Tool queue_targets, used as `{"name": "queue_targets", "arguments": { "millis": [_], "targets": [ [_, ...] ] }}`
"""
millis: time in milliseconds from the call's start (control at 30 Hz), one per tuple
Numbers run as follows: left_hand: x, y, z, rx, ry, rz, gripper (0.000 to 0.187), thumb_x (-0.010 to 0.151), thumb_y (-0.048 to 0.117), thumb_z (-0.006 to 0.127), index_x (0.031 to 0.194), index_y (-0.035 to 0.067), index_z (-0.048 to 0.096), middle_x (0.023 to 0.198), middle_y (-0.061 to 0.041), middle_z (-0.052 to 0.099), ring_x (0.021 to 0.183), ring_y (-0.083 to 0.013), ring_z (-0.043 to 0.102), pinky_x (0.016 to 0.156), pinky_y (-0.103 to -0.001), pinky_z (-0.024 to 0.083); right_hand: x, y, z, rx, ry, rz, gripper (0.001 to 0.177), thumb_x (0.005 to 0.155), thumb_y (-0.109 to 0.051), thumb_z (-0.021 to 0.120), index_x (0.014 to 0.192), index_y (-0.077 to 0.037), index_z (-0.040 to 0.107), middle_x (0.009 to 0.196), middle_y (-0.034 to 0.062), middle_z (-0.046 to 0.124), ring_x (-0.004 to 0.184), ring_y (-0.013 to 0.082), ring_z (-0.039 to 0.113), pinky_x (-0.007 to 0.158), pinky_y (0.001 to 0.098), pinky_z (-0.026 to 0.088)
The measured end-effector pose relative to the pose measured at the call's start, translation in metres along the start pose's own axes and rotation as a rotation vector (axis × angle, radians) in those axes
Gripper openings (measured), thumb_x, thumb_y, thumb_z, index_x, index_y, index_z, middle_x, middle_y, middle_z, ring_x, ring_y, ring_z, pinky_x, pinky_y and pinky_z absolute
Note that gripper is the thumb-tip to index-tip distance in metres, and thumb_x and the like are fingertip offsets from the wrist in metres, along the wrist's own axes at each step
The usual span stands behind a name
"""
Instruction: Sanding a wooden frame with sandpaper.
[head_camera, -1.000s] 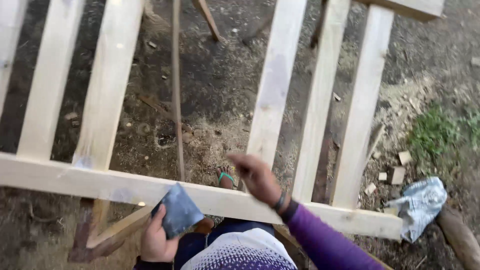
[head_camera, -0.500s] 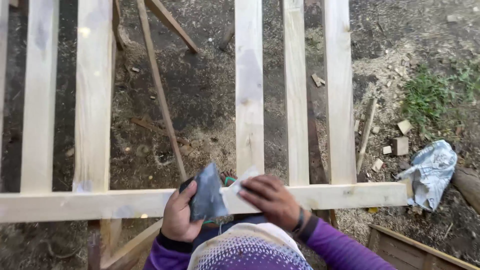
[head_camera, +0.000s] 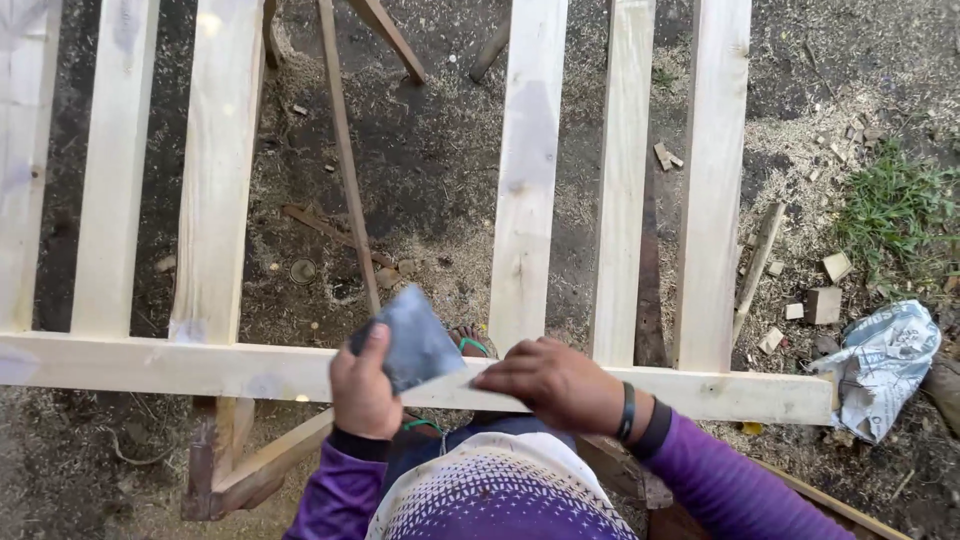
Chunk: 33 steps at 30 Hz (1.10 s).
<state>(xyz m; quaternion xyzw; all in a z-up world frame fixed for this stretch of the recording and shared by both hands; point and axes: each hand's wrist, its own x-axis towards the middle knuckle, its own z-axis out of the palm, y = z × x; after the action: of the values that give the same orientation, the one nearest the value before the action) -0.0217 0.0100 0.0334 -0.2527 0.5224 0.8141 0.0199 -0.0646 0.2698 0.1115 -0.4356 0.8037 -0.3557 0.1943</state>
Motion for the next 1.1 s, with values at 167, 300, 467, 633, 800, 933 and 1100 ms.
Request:
{"name": "queue_targets", "arguments": {
  "millis": [167, 300, 467, 633, 800, 933, 1100],
  "targets": [
    [-0.006, 0.005, -0.037, -0.184, 0.156, 0.074, 0.028, 0.102, 0.022, 0.062, 0.115, -0.003, 0.066, 0.104, -0.008, 0.073, 0.091, -0.0208, 0.071, 0.084, -0.037, 0.059, -0.002, 0.161, -0.008, 0.078, 0.086, 0.345, 0.039, 0.095, -0.011, 0.06, 0.132, -0.018, 0.069, 0.118, 0.0082, 0.076, 0.101, 0.0238, 0.072, 0.091, 0.0377, 0.057],
    [-0.031, -0.018, -0.071, -0.193, 0.284, 0.034, 0.029, 0.104, 0.021, 0.06, 0.118, -0.003, 0.066, 0.108, -0.009, 0.072, 0.097, -0.0217, 0.07, 0.089, -0.04, 0.056, 0.037, 0.218, -0.051, -0.125, -0.088, 0.866, 0.037, 0.106, -0.019, 0.052, 0.139, -0.028, 0.065, 0.107, 0.0102, 0.078, 0.09, 0.0286, 0.073, 0.087, 0.039, 0.06],
    [-0.065, -0.075, -0.12, -0.214, 0.463, -0.043, 0.032, 0.103, 0.019, 0.06, 0.126, -0.002, 0.063, 0.117, -0.009, 0.07, 0.105, -0.0234, 0.067, 0.093, -0.041, 0.054, 0.038, 0.29, 0.005, -0.605, -0.078, 0.543, 0.044, 0.097, -0.007, 0.052, 0.133, -0.025, 0.069, 0.122, 0.0032, 0.074, 0.107, 0.0246, 0.064, 0.098, 0.0444, 0.05],
    [-0.09, -0.088, -0.137, -0.2, 0.636, -0.12, 0.04, 0.099, 0.017, 0.059, 0.136, 0.001, 0.06, 0.125, -0.009, 0.068, 0.11, -0.0246, 0.066, 0.093, -0.044, 0.053, 0.005, 0.234, 0.038, -0.656, -0.065, 0.6, 0.045, 0.096, -0.01, 0.054, 0.137, -0.024, 0.065, 0.137, -0.0024, 0.066, 0.108, 0.0226, 0.059, 0.095, 0.0407, 0.049],
    [-0.069, -0.075, -0.134, -0.223, 0.714, -0.096, 0.042, 0.097, 0.012, 0.061, 0.137, -0.002, 0.058, 0.125, -0.014, 0.068, 0.114, -0.0293, 0.068, 0.095, -0.05, 0.056, 0.007, 0.234, 0.024, -0.685, -0.188, 0.524, 0.056, 0.087, -0.004, 0.057, 0.137, -0.027, 0.064, 0.138, -0.0074, 0.065, 0.111, 0.0212, 0.057, 0.096, 0.0396, 0.047],
    [-0.081, -0.07, -0.141, -0.156, 0.775, -0.141, 0.042, 0.099, 0.014, 0.062, 0.136, -0.005, 0.057, 0.124, -0.017, 0.067, 0.114, -0.0313, 0.067, 0.094, -0.052, 0.056, 0.029, 0.268, -0.007, -0.499, -0.242, 0.652, 0.038, 0.112, -0.019, 0.046, 0.141, -0.036, 0.064, 0.134, -0.0027, 0.068, 0.114, 0.018, 0.063, 0.108, 0.0376, 0.048],
    [-0.075, -0.067, -0.133, -0.155, 0.677, -0.097, 0.042, 0.098, 0.014, 0.061, 0.135, -0.005, 0.058, 0.125, -0.016, 0.068, 0.113, -0.0306, 0.068, 0.095, -0.051, 0.056, 0.028, 0.265, -0.002, -0.757, -0.077, 0.5, 0.042, 0.098, -0.012, 0.053, 0.134, -0.031, 0.066, 0.131, -0.005, 0.069, 0.119, 0.0214, 0.058, 0.106, 0.0432, 0.046]
  ]
}}
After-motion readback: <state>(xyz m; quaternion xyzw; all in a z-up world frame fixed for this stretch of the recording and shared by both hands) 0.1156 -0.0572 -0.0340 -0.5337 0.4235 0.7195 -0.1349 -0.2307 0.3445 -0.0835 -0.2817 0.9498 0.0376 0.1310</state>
